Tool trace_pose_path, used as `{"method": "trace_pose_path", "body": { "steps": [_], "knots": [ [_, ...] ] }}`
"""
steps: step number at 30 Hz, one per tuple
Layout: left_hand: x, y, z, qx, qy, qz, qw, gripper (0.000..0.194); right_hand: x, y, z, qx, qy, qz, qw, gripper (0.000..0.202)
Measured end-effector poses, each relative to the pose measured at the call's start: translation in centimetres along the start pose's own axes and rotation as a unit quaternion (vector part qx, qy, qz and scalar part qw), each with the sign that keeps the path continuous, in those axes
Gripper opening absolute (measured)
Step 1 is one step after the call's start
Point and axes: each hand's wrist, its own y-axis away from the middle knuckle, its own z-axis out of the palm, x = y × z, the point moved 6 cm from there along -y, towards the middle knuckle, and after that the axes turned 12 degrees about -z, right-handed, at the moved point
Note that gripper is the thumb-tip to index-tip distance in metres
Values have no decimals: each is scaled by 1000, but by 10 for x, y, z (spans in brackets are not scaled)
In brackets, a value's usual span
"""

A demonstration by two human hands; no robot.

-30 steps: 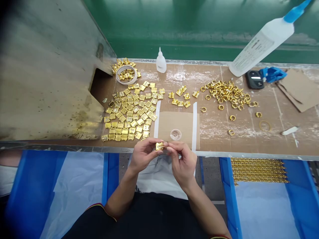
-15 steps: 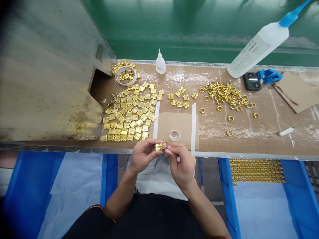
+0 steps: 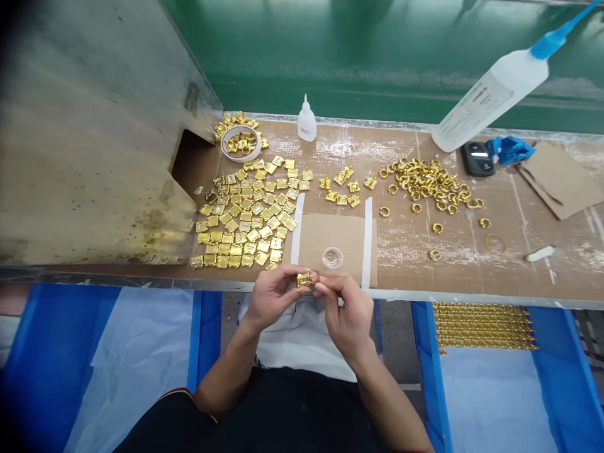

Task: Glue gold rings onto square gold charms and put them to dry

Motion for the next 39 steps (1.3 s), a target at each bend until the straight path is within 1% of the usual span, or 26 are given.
{"method": "trace_pose_path", "body": {
  "steps": [2, 5, 7, 11, 14, 17, 19, 21, 22, 24, 27, 29, 31, 34, 39],
  "knots": [
    [1, 0, 1, 0, 2, 3, 1000, 31, 2, -3, -6, 18, 7, 2, 1000, 10],
    [1, 0, 2, -2, 7, -2, 1000, 30, 7, -14, -20, 62, 59, -19, 996, 9],
    [2, 0, 2, -3, 10, -4, 1000, 29, 11, -23, -24, 61, 104, -44, 992, 12],
    [3, 0, 2, -11, 13, -3, 1000, 27, 23, -37, -19, -6, 161, -79, 984, 15],
    [3, -1, 2, -12, 14, -6, 1000, 28, 30, -40, -16, -54, 199, -83, 975, 18],
    [3, -1, 2, -10, 11, -4, 1000, 28, 31, -41, -18, -108, 240, -84, 961, 20],
    [3, -1, 2, -11, 11, -5, 1000, 28, 30, -43, -20, -136, 246, -85, 956, 23],
    [4, -1, 2, -12, 11, -4, 1000, 27, 28, -44, -22, -143, 227, -82, 960, 24],
    [4, -1, 2, -12, 12, -3, 1000, 27, 27, -45, -24, -136, 209, -77, 965, 25],
    [5, -1, 2, -13, 13, -2, 1000, 25, 28, -45, -27, -101, 164, -53, 980, 24],
    [5, -2, 2, -17, 15, -2, 1000, 25, 36, -39, -33, -9, 97, 26, 995, 22],
    [4, -2, 2, -16, 15, -4, 1000, 26, 44, -32, -34, 48, 56, 86, 994, 23],
    [3, -2, 2, -15, 13, -10, 1000, 27, 50, -26, -32, 83, 20, 128, 988, 26],
    [2, -2, 2, -15, 16, -18, 1000, 27, 56, -23, -29, 109, -11, 158, 981, 31],
    [2, -2, 2, -17, 26, -21, 999, 28, 61, -24, -28, 130, -61, 190, 971, 35]
  ]
}}
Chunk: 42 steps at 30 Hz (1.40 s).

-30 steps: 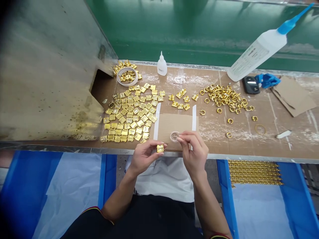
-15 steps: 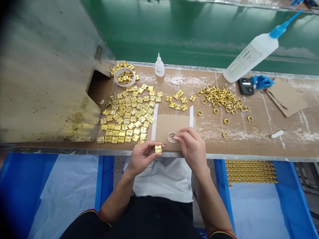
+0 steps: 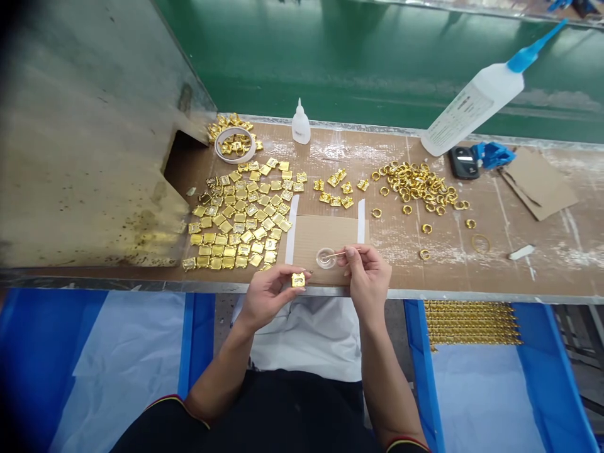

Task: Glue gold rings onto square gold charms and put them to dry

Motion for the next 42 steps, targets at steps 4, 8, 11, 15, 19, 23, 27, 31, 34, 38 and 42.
{"method": "trace_pose_path", "body": {
  "steps": [4, 8, 11, 15, 19, 23, 27, 31, 34, 38, 42],
  "knots": [
    [1, 0, 0, -1, -1, 4, 1000, 28, -9, 7, -1, 11, -25, -1, 1000, 35],
    [1, 0, 0, -1, -12, 2, 1000, 29, -27, 19, 1, 13, -29, -13, 999, 30],
    [1, 1, 0, 6, -22, 3, 1000, 29, -38, 26, 8, -5, -26, -20, 999, 28],
    [0, 1, -1, 13, -31, 9, 999, 30, -43, 32, 17, -32, -5, -33, 999, 27],
    [0, 1, -1, 16, -37, 16, 999, 30, -40, 38, 21, -43, -4, -30, 999, 24],
    [-1, 1, 0, 16, -35, 22, 999, 30, -37, 41, 23, -49, -15, -22, 998, 22],
    [-1, 1, 0, 14, -32, 22, 999, 31, -36, 42, 26, -54, -17, -16, 998, 23],
    [-1, 1, 0, 11, -33, 20, 999, 32, -35, 42, 26, -52, -16, -18, 998, 23],
    [1, 1, 0, 14, -37, 26, 999, 31, -35, 42, 26, -54, -14, -19, 998, 24],
    [1, 1, 0, 18, -40, 26, 999, 32, -34, 43, 26, -60, -5, -17, 998, 24],
    [1, 1, 0, 17, -43, 24, 999, 32, -33, 43, 26, -60, -13, -15, 998, 22]
  ]
}}
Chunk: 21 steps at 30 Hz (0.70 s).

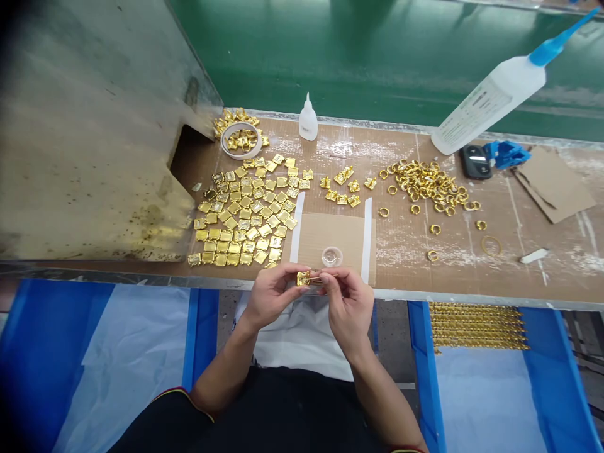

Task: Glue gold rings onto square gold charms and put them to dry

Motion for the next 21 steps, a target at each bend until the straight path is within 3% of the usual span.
{"method": "trace_pose_path", "body": {
  "steps": [21],
  "knots": [
    [-1, 0, -1, 4, -9, -4, 1000, 32, 2, 0, 1, -5, -9, 5, 1000, 24]
  ]
}}
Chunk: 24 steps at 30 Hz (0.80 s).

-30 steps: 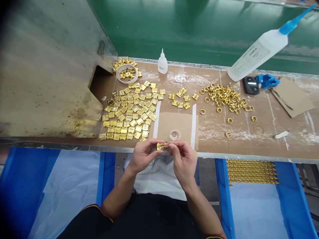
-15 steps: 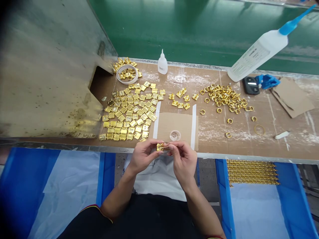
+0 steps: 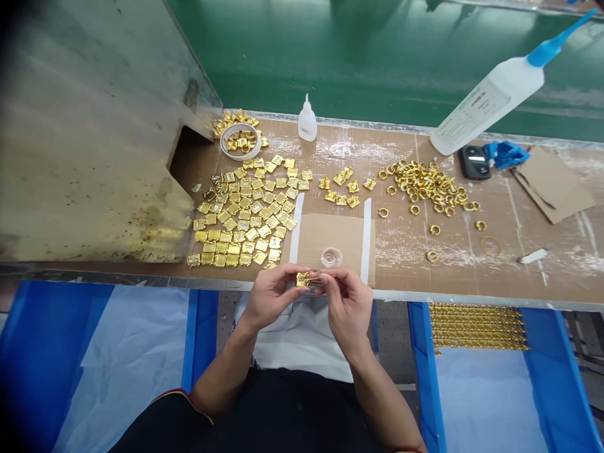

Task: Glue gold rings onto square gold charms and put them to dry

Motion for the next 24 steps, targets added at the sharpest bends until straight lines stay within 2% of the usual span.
{"method": "trace_pose_path", "body": {
  "steps": [9, 15, 24],
  "knots": [
    [-2, 0, 0, -4, 0, -15, 1000, 33, -1, -1, 0, -2, -7, -8, 1000, 22],
    [-2, 1, 1, -6, 11, -9, 1000, 33, -1, 1, -1, -17, -9, -25, 999, 11],
    [-3, 1, 1, -8, 6, -17, 1000, 33, -1, 1, -3, -23, 40, -41, 998, 16]
  ]
}}
